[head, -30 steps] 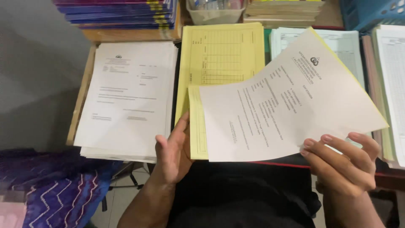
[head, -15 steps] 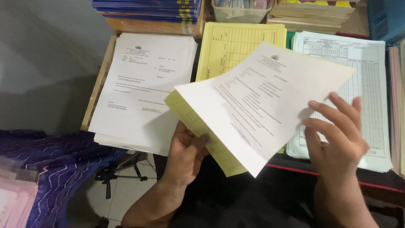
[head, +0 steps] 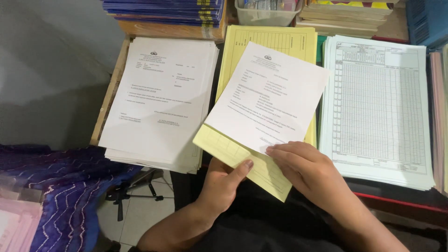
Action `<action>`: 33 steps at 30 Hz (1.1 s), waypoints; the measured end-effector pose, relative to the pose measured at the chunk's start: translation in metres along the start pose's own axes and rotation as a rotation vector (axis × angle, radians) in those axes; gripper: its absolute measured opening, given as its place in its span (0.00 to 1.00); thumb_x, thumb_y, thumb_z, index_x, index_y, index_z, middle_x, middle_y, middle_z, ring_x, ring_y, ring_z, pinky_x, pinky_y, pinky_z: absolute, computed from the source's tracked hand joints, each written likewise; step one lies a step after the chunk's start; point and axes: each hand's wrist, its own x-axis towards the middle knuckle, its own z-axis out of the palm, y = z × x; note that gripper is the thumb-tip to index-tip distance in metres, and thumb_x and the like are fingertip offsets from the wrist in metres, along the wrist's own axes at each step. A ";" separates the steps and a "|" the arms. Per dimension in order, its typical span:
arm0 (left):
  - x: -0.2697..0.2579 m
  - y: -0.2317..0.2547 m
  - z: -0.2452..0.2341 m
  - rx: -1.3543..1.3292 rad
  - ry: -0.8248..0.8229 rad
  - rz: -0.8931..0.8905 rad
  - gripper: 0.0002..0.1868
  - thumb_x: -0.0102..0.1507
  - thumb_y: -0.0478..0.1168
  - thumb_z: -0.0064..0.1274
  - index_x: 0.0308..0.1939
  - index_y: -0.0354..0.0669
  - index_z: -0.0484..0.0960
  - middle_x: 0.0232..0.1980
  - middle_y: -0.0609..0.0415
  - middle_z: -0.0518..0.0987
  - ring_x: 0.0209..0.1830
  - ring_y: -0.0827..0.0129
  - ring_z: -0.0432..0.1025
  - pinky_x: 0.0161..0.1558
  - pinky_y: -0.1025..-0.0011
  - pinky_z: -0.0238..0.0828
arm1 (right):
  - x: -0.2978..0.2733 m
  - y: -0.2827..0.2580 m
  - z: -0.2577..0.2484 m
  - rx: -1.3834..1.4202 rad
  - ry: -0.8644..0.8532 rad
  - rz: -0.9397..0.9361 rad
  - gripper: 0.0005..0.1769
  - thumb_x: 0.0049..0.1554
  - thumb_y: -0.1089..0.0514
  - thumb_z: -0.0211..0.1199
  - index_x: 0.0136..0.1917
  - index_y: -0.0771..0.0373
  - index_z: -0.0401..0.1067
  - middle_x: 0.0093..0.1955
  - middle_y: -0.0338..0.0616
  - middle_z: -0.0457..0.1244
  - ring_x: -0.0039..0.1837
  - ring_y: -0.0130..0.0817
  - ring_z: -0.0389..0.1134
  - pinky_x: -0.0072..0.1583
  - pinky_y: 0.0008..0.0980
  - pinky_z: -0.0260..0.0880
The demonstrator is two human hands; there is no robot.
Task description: Sorting and organizing various documents, folders, and stacks of paper on a desk.
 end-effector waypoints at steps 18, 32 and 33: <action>0.038 -0.047 0.007 -0.018 -0.124 -0.407 0.24 0.68 0.46 0.41 0.47 0.25 0.83 0.30 0.37 0.83 0.25 0.57 0.78 0.25 0.73 0.76 | -0.011 0.010 0.003 -0.316 0.509 -0.406 0.03 0.58 0.69 0.64 0.42 0.68 0.78 0.47 0.52 0.71 0.53 0.49 0.75 0.63 0.50 0.71; 0.050 -0.051 0.007 -0.075 -0.210 -0.447 0.25 0.68 0.46 0.40 0.51 0.24 0.81 0.31 0.36 0.82 0.24 0.54 0.77 0.22 0.69 0.75 | -0.049 -0.009 0.002 -0.253 0.438 -0.510 0.02 0.57 0.62 0.63 0.44 0.58 0.76 0.48 0.43 0.72 0.53 0.41 0.77 0.60 0.44 0.75; 0.052 -0.050 0.006 -0.080 -0.215 -0.447 0.25 0.68 0.46 0.40 0.51 0.24 0.81 0.32 0.36 0.82 0.24 0.54 0.77 0.21 0.69 0.75 | -0.049 -0.010 0.003 -0.240 0.443 -0.511 0.03 0.58 0.61 0.61 0.43 0.58 0.76 0.47 0.43 0.72 0.52 0.41 0.77 0.60 0.44 0.75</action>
